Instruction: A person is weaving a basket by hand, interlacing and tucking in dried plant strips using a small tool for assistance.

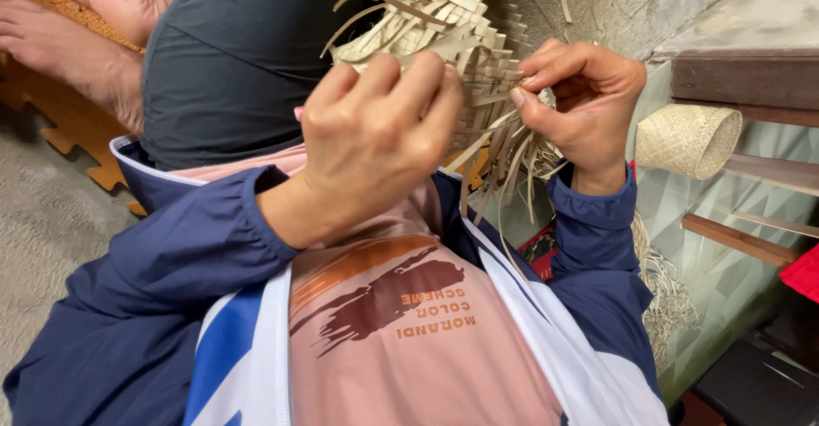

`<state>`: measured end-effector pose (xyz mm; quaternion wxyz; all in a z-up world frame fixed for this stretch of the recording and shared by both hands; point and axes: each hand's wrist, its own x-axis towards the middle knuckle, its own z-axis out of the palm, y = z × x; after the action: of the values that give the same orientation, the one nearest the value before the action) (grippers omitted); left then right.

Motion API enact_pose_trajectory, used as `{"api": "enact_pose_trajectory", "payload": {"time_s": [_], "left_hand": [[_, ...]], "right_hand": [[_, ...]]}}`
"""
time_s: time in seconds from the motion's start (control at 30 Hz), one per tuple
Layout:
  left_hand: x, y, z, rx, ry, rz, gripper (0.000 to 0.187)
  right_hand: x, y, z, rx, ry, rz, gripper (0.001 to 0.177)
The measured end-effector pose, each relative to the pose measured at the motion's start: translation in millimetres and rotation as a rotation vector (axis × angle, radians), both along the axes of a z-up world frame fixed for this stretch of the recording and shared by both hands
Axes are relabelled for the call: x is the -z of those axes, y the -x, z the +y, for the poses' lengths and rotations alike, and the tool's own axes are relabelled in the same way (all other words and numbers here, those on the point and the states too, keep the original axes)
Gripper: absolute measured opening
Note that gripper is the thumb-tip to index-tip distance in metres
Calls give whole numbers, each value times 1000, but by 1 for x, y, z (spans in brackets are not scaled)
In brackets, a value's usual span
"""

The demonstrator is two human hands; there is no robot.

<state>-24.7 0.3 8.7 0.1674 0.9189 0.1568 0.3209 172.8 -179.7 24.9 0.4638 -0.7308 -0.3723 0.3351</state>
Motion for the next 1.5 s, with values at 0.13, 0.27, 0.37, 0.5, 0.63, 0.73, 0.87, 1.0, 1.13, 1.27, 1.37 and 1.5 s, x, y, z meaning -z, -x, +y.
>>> {"api": "enact_pose_trajectory", "payload": {"time_s": [0.13, 0.27, 0.37, 0.5, 0.63, 0.73, 0.87, 1.0, 1.13, 1.27, 1.37, 1.5], "left_hand": [[8, -4, -2, 10, 10, -16, 11], [30, -14, 7, 258, 551, -158, 15], [41, -19, 11, 394, 846, -268, 18], [44, -22, 12, 414, 838, -272, 18], [44, -23, 8, 390, 811, -266, 21], [44, -23, 7, 375, 794, -301, 19], [46, -22, 6, 336, 660, -266, 18], [44, -23, 8, 364, 618, -280, 16], [44, -23, 10, 386, 630, -294, 11], [44, -21, 10, 386, 640, -260, 11], [46, -21, 7, 361, 614, -233, 15], [47, -19, 6, 323, 590, -196, 22]], "right_hand": [[2, -2, -3, 2, -18, 2, 19], [3, -7, -3, 25, -16, 77, 19], [-1, -5, 0, 64, 40, 66, 19], [-7, 1, 1, 111, 85, -34, 18], [-10, 2, 1, 144, 113, -55, 14], [-9, 0, 2, 153, 127, -45, 16], [-9, -1, 4, 157, 135, -8, 17], [-8, 0, 6, 158, 146, -8, 20], [-8, -1, 6, 132, 163, 0, 21], [-10, -1, 5, 124, 205, 3, 23], [-10, 1, 6, 141, 221, -43, 22], [-5, 7, 7, 131, 134, -102, 23]]}}
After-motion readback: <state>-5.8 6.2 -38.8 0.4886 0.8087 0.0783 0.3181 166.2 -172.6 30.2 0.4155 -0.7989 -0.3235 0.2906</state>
